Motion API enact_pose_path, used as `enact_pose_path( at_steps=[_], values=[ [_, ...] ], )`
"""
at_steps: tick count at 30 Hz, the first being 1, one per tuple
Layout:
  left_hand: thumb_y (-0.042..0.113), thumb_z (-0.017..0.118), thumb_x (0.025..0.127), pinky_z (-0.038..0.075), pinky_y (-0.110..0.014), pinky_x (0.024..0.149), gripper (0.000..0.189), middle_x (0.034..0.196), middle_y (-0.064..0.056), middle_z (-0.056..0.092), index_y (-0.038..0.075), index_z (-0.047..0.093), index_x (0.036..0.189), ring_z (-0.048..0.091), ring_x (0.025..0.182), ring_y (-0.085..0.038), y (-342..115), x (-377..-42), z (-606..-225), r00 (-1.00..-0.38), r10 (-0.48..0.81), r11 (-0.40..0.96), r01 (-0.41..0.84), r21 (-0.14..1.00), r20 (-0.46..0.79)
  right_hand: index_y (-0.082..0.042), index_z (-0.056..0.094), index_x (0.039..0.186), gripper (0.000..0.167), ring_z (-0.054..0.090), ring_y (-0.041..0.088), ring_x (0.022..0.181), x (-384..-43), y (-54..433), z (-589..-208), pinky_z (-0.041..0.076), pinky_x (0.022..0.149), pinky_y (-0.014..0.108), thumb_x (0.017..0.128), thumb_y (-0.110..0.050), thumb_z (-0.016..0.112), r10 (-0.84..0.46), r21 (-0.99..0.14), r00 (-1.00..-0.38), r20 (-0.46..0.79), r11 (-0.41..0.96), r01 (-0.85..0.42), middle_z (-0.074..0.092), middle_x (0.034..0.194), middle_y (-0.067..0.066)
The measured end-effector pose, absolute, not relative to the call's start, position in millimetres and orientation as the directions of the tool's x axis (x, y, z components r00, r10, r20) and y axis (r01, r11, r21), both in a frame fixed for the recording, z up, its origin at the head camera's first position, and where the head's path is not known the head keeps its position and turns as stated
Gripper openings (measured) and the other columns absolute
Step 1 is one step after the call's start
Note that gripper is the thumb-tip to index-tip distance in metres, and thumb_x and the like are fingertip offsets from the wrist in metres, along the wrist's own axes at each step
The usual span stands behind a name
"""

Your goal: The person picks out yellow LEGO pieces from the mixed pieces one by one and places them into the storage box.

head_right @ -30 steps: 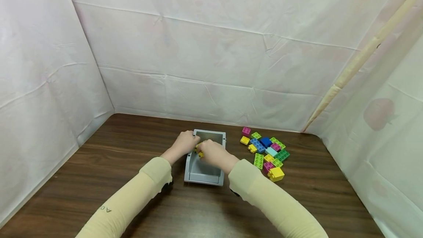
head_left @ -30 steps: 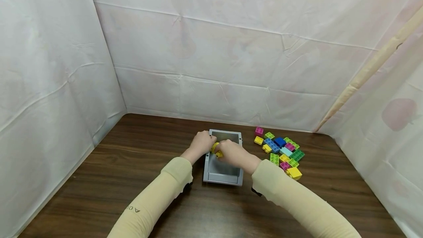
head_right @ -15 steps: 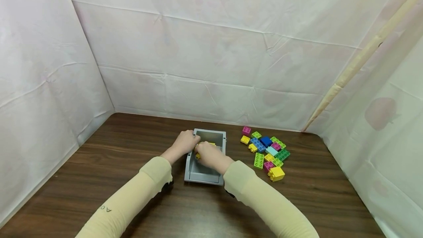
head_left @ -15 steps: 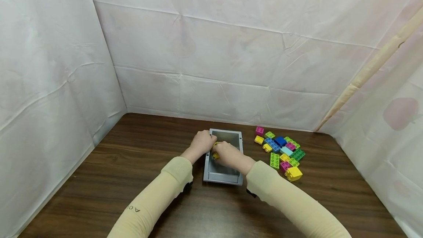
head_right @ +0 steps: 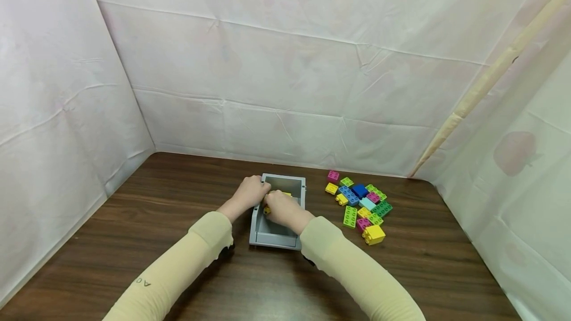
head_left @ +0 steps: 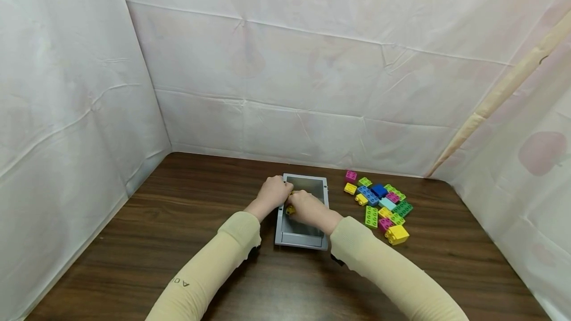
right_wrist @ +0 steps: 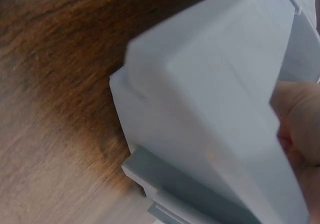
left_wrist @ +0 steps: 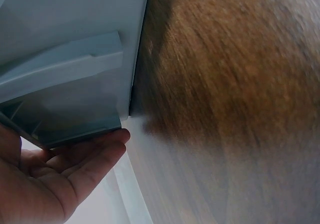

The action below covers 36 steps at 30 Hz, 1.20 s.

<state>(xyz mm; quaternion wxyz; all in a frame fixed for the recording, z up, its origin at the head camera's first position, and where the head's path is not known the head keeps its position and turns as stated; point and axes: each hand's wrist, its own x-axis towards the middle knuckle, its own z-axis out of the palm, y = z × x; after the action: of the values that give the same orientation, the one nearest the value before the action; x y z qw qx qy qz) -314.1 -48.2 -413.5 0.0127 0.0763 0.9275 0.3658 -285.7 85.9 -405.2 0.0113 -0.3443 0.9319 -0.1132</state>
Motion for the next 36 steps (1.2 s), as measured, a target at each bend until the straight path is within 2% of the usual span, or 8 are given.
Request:
enact_pose_path(
  at_steps=[8, 16, 26, 36],
  values=[
    [0.019, 0.044, 0.092, 0.026, -0.024, 0.038, 0.044, 0.045, 0.002, 0.029, 0.014, 0.036, 0.049, 0.026, 0.038, -0.011, -48.1, -314.7, -415.1, -0.990, 0.141, 0.720, 0.121, 0.683, 0.026, -0.006, 0.069, 0.093, 0.018, 0.065, 0.017, 0.081, -286.1, 85.5, -408.3, 0.054, 0.067, 0.031, 0.076, -0.007, 0.076, -0.649, -0.186, -0.757, 0.075, 0.737, -0.650, 0.068, 0.089, 0.006],
    [0.018, 0.044, 0.091, 0.028, -0.024, 0.039, 0.041, 0.047, 0.001, 0.032, 0.013, 0.038, 0.050, 0.029, 0.040, -0.012, -47.4, -313.6, -413.3, -0.993, 0.121, 0.726, 0.097, 0.681, 0.012, -0.005, 0.069, 0.093, 0.020, 0.064, 0.018, 0.084, -285.1, 84.4, -412.3, 0.054, 0.074, 0.036, 0.075, -0.005, 0.076, -0.654, -0.166, -0.752, 0.086, 0.734, -0.658, 0.067, 0.090, 0.007],
    [0.019, 0.043, 0.091, 0.027, -0.024, 0.039, 0.042, 0.046, 0.002, 0.030, 0.014, 0.036, 0.050, 0.027, 0.039, -0.011, -47.6, -315.6, -414.6, -0.991, 0.135, 0.721, 0.113, 0.683, 0.021, -0.006, 0.068, 0.092, 0.019, 0.064, 0.016, 0.081, -288.2, 84.5, -416.6, 0.054, 0.073, 0.034, 0.075, -0.004, 0.076, -0.661, -0.142, -0.742, 0.108, 0.729, -0.670, 0.068, 0.090, 0.006],
    [0.019, 0.043, 0.092, 0.028, -0.024, 0.039, 0.041, 0.046, 0.002, 0.033, 0.014, 0.038, 0.051, 0.028, 0.039, -0.011, -48.4, -314.8, -412.2, -0.988, 0.152, 0.720, 0.127, 0.682, 0.023, -0.005, 0.069, 0.090, 0.018, 0.064, 0.018, 0.079, -286.8, 87.5, -407.8, 0.054, 0.068, 0.033, 0.075, -0.009, 0.077, -0.656, -0.142, -0.751, 0.074, 0.739, -0.659, 0.068, 0.086, 0.006]
  ],
)
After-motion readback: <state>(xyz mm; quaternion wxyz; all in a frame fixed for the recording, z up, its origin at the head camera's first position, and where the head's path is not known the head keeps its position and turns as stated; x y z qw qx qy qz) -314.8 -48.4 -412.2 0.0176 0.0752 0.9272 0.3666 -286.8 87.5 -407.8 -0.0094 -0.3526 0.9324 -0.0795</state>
